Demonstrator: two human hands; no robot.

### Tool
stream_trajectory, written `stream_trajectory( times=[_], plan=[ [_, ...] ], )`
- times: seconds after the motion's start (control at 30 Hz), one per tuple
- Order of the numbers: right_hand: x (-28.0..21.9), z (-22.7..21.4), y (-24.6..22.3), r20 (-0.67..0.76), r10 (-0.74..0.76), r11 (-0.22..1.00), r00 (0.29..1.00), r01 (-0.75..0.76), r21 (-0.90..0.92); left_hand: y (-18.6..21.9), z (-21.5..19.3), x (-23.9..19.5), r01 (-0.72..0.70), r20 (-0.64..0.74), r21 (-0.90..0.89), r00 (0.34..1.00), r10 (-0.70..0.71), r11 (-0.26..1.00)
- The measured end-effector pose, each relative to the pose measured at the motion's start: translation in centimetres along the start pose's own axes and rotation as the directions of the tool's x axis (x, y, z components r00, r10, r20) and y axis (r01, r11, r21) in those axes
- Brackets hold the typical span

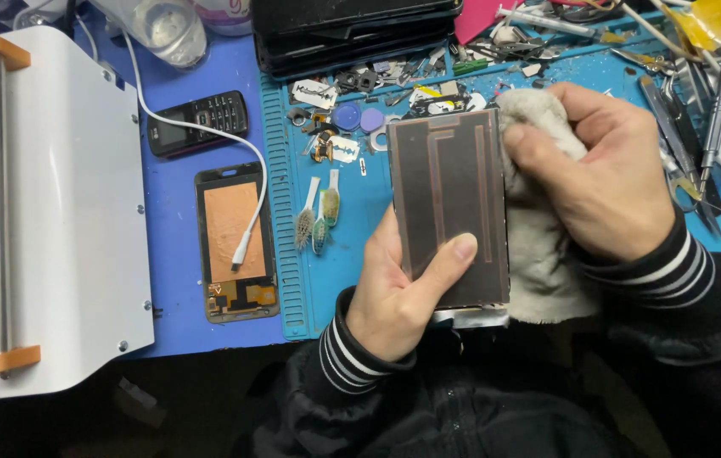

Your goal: Cleaning a smartphone screen component with a cleaning cloth and liquid.

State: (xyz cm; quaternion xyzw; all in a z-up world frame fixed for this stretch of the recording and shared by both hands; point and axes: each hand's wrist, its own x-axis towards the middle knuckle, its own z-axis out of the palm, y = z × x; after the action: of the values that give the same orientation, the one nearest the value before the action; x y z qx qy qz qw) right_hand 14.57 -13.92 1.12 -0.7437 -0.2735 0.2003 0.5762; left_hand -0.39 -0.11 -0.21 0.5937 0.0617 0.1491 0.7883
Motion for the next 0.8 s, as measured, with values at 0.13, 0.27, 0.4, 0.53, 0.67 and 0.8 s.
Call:
stream_trajectory(
  times=[0.13,0.27,0.4,0.53,0.67,0.8],
  plan=[
    [-0.7,-0.3,0.0,0.044,0.004,0.998,0.999,-0.002,-0.056,-0.1,-0.2,-0.1,-0.006,-0.021,0.026,1.0,0.007,1.0],
    [-3.3,0.1,-0.9,0.231,0.172,0.985,0.958,-0.164,-0.054,-0.4,-0.3,0.3,-0.023,-0.217,-0.057,0.976,0.01,0.998],
    [-4.9,0.4,-0.9,0.399,0.168,0.986,0.901,-0.154,-0.068,-0.7,0.0,0.6,-0.054,-0.293,-0.131,0.956,0.014,0.99],
    [-5.2,-1.4,-1.0,0.161,0.265,0.948,0.951,-0.226,-0.224,0.2,-0.1,0.6,-0.037,-0.308,-0.267,0.95,-0.049,0.963],
    [-5.4,-1.0,-1.6,-0.005,0.141,0.971,0.99,-0.139,-0.192,-0.2,-0.1,0.5,-0.056,-0.286,-0.147,0.958,0.012,0.987],
    [-4.9,0.7,-1.9,0.039,-0.046,0.969,0.998,0.054,-0.243,-0.4,0.2,0.3,-0.089,-0.271,-0.085,0.96,0.063,0.992]
  ],
)
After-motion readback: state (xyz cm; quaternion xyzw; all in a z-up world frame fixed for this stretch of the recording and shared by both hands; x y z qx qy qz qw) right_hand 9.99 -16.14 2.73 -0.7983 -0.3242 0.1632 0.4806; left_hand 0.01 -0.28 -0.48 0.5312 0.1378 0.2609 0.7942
